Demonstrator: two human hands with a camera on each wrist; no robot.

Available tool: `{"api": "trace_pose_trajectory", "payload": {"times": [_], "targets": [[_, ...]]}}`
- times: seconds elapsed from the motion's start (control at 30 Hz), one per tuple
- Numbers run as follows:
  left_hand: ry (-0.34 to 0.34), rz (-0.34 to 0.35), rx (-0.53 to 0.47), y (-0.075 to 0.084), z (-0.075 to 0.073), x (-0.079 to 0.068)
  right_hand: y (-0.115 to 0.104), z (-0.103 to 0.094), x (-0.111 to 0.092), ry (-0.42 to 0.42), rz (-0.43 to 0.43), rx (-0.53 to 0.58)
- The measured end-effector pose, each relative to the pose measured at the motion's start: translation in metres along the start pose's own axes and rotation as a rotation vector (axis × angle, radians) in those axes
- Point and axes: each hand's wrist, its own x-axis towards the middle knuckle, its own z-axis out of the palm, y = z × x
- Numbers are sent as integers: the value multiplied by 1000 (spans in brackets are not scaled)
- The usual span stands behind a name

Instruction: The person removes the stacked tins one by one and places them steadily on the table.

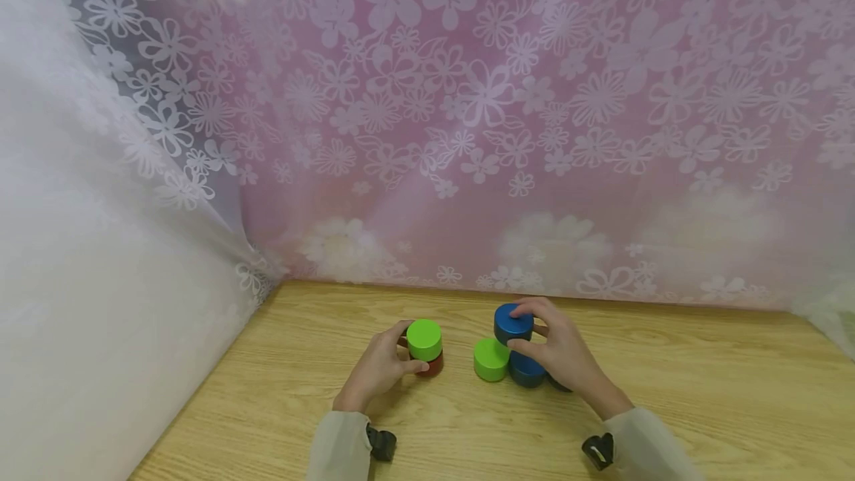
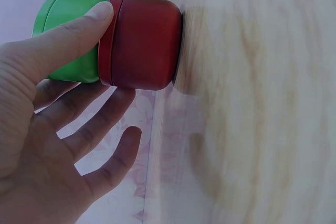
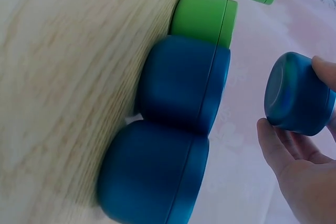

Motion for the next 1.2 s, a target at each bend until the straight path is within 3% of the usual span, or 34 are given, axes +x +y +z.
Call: {"api": "trace_pose_trajectory", "payload": {"times": [0.9, 1.2], "targets": [[0, -11, 22, 3, -1, 0, 8, -23, -15, 25, 2, -83], [7, -2, 11, 2, 1, -1, 11, -29, -22, 21, 49, -102]]}}
